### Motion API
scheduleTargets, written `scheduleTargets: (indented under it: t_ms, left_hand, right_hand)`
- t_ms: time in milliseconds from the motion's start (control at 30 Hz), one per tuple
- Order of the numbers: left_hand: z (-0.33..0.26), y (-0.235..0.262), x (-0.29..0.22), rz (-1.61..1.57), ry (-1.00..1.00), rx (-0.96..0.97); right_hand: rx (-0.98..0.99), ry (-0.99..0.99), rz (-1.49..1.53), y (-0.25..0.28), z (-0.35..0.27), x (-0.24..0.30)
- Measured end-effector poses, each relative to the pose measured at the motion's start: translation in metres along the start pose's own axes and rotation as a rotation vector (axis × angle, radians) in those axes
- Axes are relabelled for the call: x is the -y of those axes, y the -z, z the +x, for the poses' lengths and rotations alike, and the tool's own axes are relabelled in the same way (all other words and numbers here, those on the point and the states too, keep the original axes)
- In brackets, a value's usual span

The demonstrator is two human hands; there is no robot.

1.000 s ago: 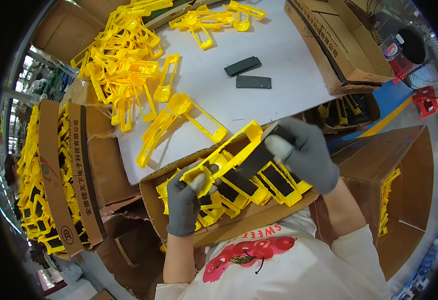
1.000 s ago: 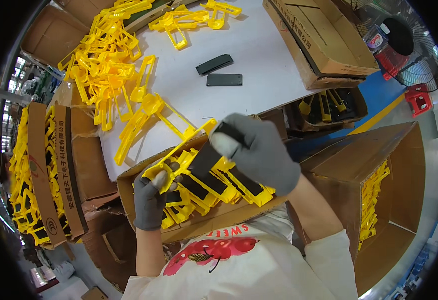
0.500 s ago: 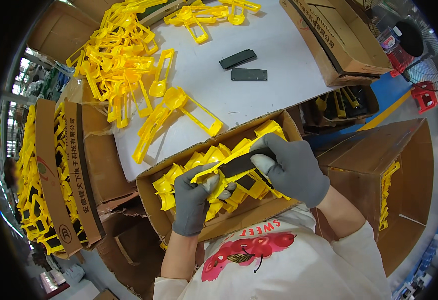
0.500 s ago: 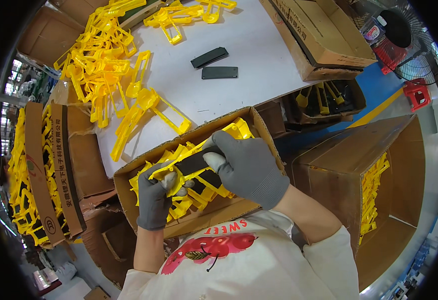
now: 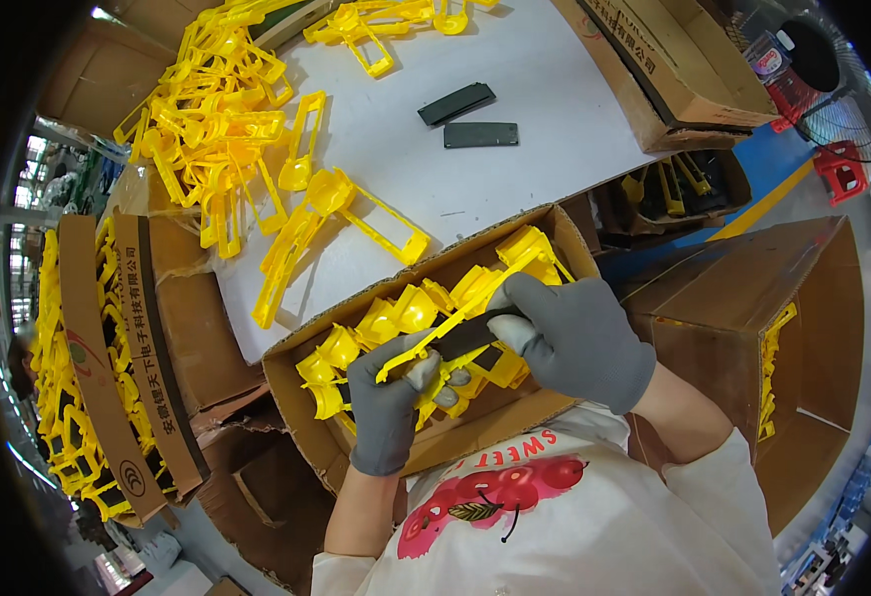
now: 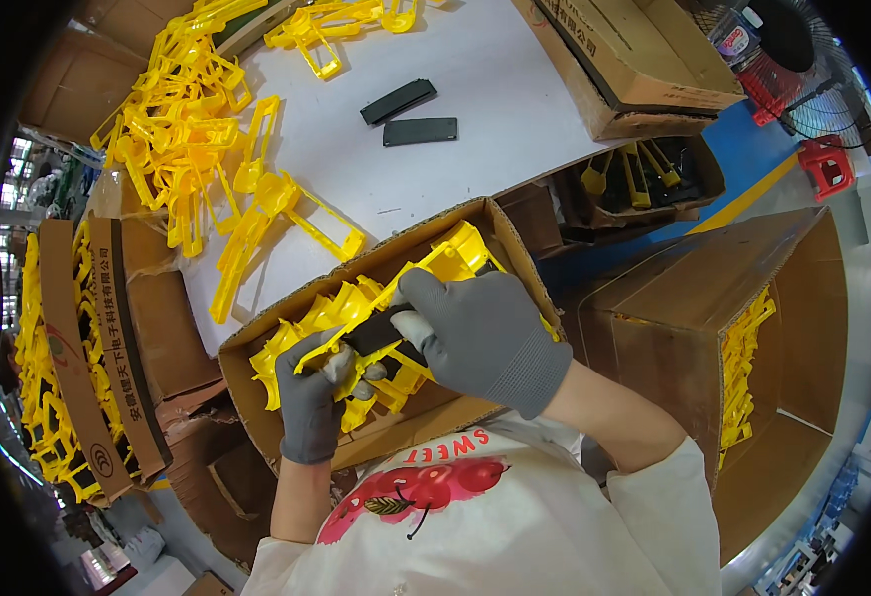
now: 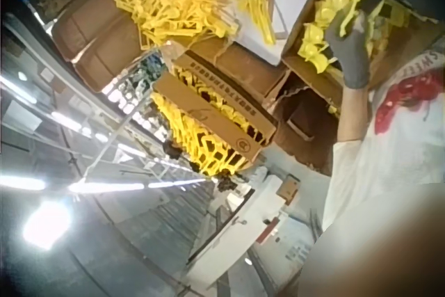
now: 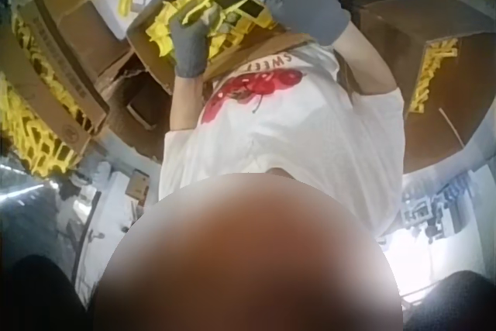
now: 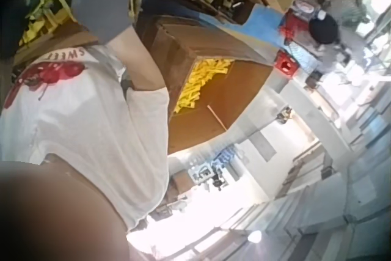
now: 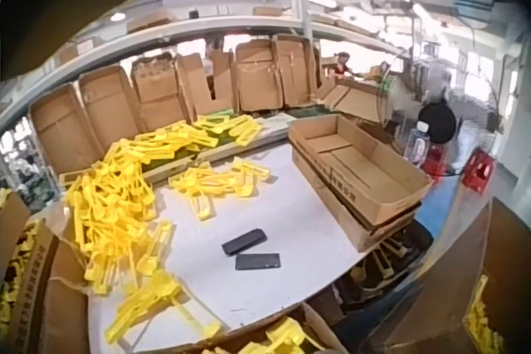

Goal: Assembling solar-powered lights by inserting solar panels into yellow plastic frames.

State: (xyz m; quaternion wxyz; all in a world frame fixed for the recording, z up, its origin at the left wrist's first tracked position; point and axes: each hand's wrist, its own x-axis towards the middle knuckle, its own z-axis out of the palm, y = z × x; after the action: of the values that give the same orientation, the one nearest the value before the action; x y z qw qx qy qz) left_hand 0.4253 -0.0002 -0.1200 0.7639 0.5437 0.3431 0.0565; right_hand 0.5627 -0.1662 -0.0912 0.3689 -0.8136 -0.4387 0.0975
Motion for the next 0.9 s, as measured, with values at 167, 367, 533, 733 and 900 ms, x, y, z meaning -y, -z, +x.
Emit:
scheduleTargets:
  t_ms: [167, 367, 533, 733, 900]
  left_hand:
    - [-0.004, -0.006, 0.006, 0.096, -0.092, -0.061]
    - [-0.006, -0.017, -0.007, -0.032, -0.036, 0.01]
    - [-0.01, -0.005, -0.023, 0.072, 0.008, 0.038]
    - [-0.016, 0.017, -0.014, 0.18, 0.066, 0.276]
    - [-0.02, 0.019, -0.008, 0.144, 0.128, 0.251]
  right_hand:
    - [0.126, -0.129, -0.15, 0.009, -0.001, 0.021]
    - [-0.016, -0.078, 0.036, -0.01, -0.003, -0.014]
    - [-0.116, -0.138, -0.122, 0.0, -0.012, -0.001]
    - [0.066, -0.008, 0.216, -0.012, -0.043, -0.023]
    - [0.115, -0.268, 0.068, -0.031, -0.07, -0.008]
